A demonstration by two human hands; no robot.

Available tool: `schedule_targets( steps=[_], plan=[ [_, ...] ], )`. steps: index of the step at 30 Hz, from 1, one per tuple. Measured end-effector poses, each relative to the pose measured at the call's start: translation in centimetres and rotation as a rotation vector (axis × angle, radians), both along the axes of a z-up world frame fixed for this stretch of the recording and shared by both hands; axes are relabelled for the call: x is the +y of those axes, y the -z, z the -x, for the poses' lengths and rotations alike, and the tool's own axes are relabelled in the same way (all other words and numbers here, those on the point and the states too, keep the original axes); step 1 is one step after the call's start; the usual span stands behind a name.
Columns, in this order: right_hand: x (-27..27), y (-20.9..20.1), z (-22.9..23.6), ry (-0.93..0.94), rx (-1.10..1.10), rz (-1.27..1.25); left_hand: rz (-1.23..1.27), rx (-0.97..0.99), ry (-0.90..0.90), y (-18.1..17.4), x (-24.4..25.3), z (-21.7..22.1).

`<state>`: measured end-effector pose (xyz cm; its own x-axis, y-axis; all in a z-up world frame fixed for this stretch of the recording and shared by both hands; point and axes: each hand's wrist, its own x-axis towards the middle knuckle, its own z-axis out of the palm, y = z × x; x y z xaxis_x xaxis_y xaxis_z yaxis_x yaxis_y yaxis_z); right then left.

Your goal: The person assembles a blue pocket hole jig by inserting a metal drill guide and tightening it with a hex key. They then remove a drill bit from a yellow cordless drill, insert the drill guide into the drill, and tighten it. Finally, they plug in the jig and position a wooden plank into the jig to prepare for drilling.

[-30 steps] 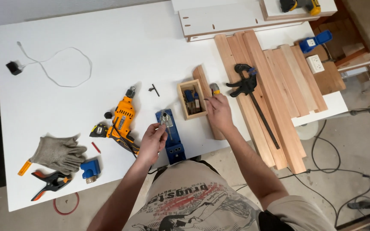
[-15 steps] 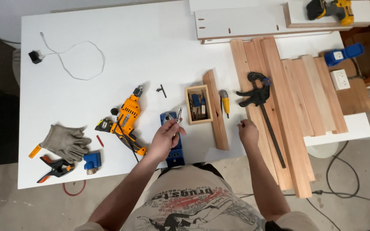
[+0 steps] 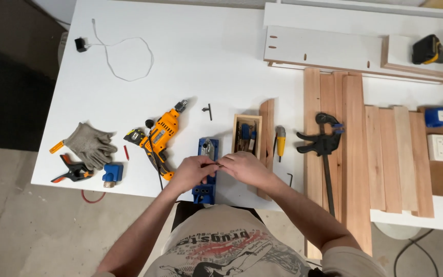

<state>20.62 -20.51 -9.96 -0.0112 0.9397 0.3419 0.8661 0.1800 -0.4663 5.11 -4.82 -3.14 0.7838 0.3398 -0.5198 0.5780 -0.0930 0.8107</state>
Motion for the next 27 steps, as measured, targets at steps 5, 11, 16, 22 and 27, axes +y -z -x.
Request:
schedule_targets(
  steps=[5,11,16,22,27],
  plan=[
    [1.8,1.4,1.7,0.083,0.381,0.221,0.145,-0.107,-0.327,1.3,2.7,1.4],
    [4.9,2.2,4.1,0.352,0.664,0.202,0.371,-0.343,-0.594,5.7,5.1,2.0],
    [7.3,0.5,4.7,0.464,0.852,0.122,0.420,-0.441,-0.584,5.3,7.8,1.8],
    [10.1,-0.6,5.4,0.449,0.491,0.213,0.325,-0.485,-0.197,3.7,14.6,1.9],
    [9.6,-0.6,7.3,0.670,0.789,0.294,-0.330,0.080,0.097,7.2,23.0,-0.4]
  ],
)
